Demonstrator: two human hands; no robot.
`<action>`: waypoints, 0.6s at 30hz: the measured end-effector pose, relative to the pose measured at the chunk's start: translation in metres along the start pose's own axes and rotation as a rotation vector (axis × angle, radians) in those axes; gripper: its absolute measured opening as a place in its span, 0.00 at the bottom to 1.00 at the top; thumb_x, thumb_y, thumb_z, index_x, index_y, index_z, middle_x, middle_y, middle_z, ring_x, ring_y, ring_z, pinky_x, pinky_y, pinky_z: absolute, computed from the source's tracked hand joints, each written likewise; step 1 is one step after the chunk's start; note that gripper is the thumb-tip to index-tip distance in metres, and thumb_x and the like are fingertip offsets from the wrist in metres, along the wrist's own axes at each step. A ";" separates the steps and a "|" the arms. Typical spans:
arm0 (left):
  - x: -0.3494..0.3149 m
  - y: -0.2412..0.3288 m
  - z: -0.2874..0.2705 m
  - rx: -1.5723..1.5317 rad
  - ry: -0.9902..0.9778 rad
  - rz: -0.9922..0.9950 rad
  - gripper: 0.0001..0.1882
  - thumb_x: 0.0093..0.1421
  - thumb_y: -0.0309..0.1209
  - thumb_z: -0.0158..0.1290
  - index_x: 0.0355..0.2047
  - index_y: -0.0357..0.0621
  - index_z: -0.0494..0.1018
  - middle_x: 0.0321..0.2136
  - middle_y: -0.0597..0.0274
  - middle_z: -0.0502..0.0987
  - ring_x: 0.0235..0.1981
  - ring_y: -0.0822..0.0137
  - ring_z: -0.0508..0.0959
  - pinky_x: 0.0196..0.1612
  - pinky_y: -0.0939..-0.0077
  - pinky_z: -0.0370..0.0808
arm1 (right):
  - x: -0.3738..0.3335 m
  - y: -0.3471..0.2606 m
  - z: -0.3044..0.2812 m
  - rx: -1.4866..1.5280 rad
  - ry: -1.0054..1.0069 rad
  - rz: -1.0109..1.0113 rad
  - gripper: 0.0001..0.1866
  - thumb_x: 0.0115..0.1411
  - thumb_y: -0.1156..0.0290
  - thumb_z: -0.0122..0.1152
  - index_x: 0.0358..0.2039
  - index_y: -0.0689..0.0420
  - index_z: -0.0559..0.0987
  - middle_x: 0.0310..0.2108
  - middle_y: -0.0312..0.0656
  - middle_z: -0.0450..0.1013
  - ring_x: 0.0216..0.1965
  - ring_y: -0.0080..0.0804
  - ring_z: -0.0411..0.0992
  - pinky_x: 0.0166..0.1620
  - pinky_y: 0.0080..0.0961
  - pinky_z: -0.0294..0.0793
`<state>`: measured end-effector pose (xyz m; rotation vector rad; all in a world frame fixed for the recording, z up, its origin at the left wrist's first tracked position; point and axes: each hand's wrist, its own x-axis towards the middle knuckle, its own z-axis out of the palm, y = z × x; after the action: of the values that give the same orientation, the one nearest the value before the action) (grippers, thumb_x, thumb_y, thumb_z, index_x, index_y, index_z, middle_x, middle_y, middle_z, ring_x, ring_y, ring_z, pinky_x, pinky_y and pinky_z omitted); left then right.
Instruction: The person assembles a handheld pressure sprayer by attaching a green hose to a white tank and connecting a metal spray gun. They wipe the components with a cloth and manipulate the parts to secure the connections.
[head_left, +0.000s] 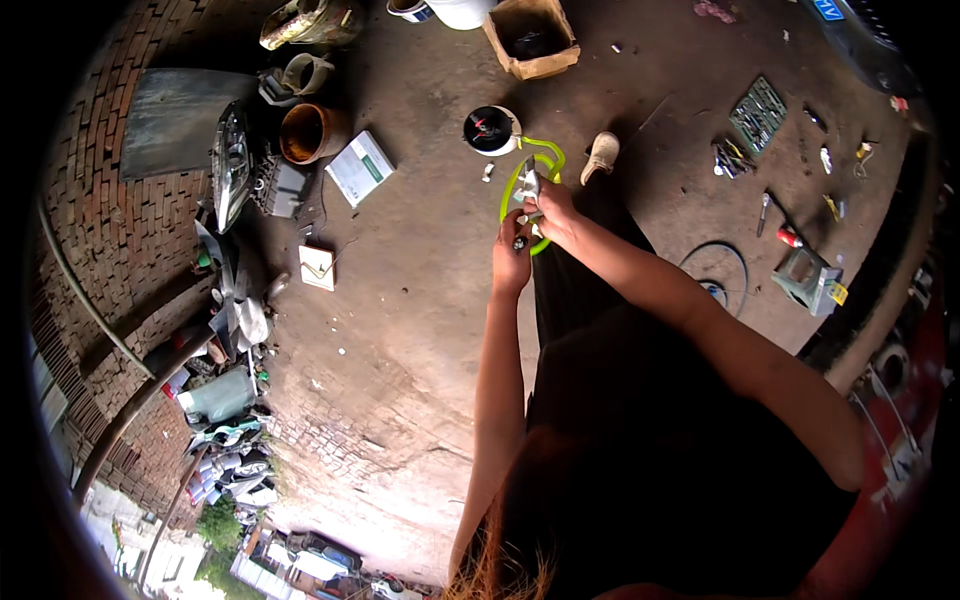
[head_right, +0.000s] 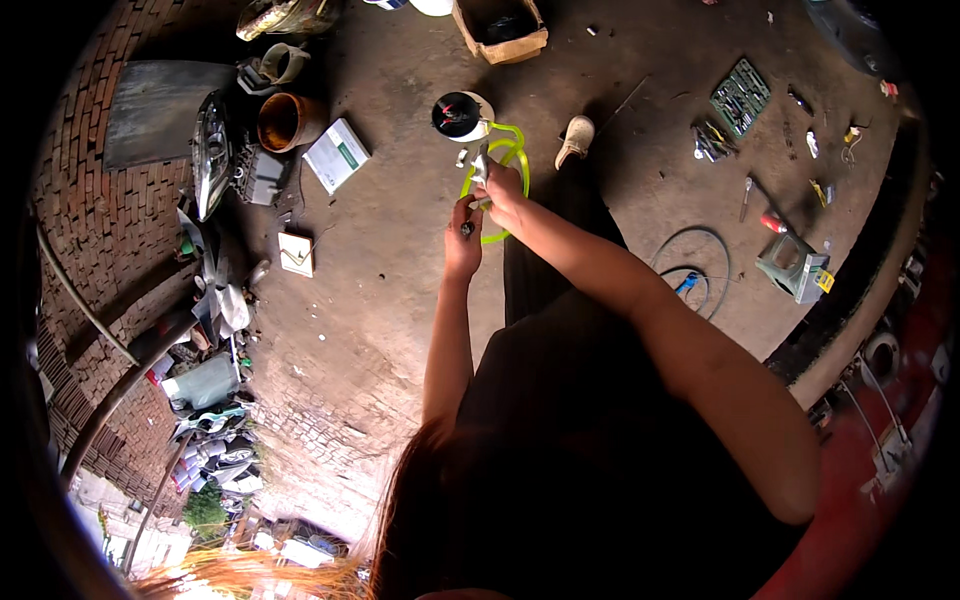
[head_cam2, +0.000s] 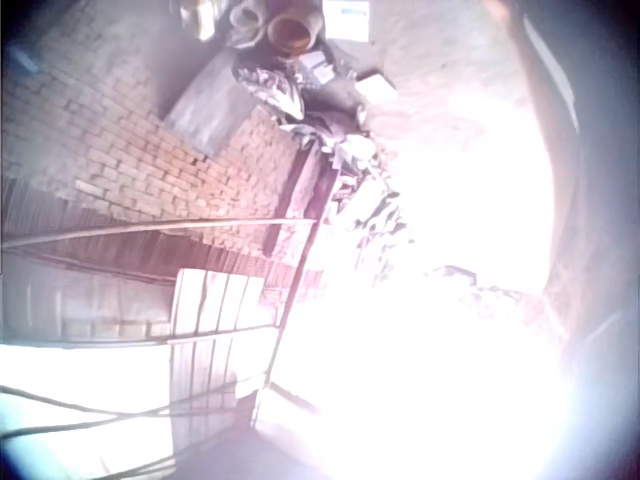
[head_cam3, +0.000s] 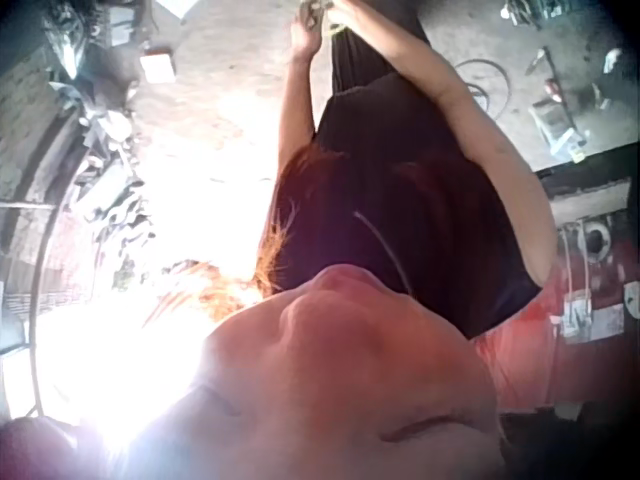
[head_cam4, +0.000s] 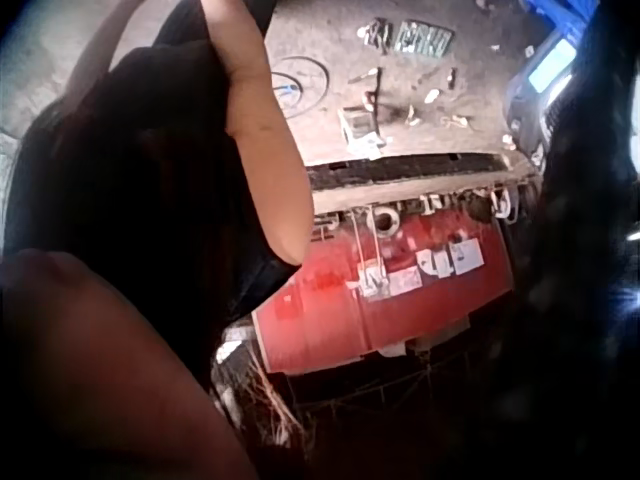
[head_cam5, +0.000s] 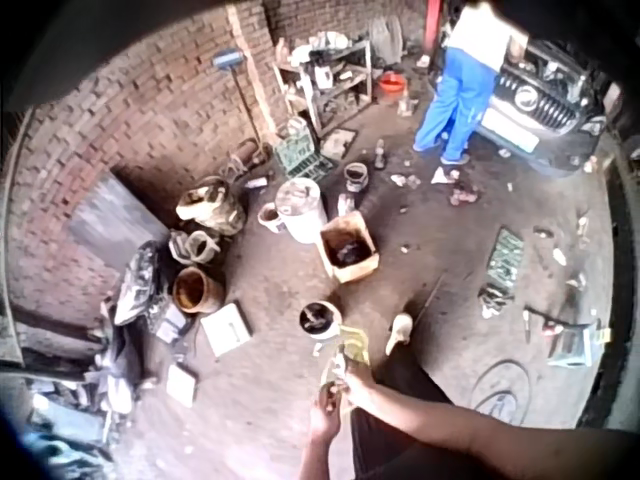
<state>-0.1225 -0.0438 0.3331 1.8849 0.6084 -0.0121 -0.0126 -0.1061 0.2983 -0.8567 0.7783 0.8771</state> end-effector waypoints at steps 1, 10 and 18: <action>0.001 0.004 0.006 -0.131 -0.036 -0.090 0.24 0.54 0.19 0.48 0.52 0.43 0.61 0.37 0.45 0.76 0.38 0.46 0.75 0.42 0.61 0.72 | 0.017 -0.004 -0.011 0.016 -0.002 0.013 0.10 0.60 0.68 0.54 0.22 0.54 0.72 0.16 0.31 0.62 0.16 0.18 0.57 0.19 0.18 0.54; -0.002 0.051 0.041 -0.101 0.081 -0.279 0.15 0.61 0.23 0.48 0.48 0.44 0.62 0.22 0.56 0.65 0.22 0.65 0.65 0.28 0.72 0.65 | 0.171 -0.053 -0.141 0.099 0.189 0.163 0.10 0.62 0.77 0.44 0.23 0.51 0.69 0.16 0.31 0.59 0.12 0.18 0.54 0.13 0.17 0.49; -0.026 0.030 0.040 -0.184 0.125 -0.429 0.17 0.61 0.19 0.42 0.51 0.41 0.61 0.20 0.72 0.61 0.24 0.79 0.60 0.31 0.85 0.60 | 0.224 -0.063 -0.160 0.252 0.132 0.449 0.07 0.61 0.76 0.48 0.25 0.56 0.69 0.18 0.35 0.60 0.14 0.21 0.56 0.14 0.18 0.53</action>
<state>-0.1214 -0.0976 0.3508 1.5577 1.0548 -0.1131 0.1033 -0.1969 0.0579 -0.5258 1.1975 1.0937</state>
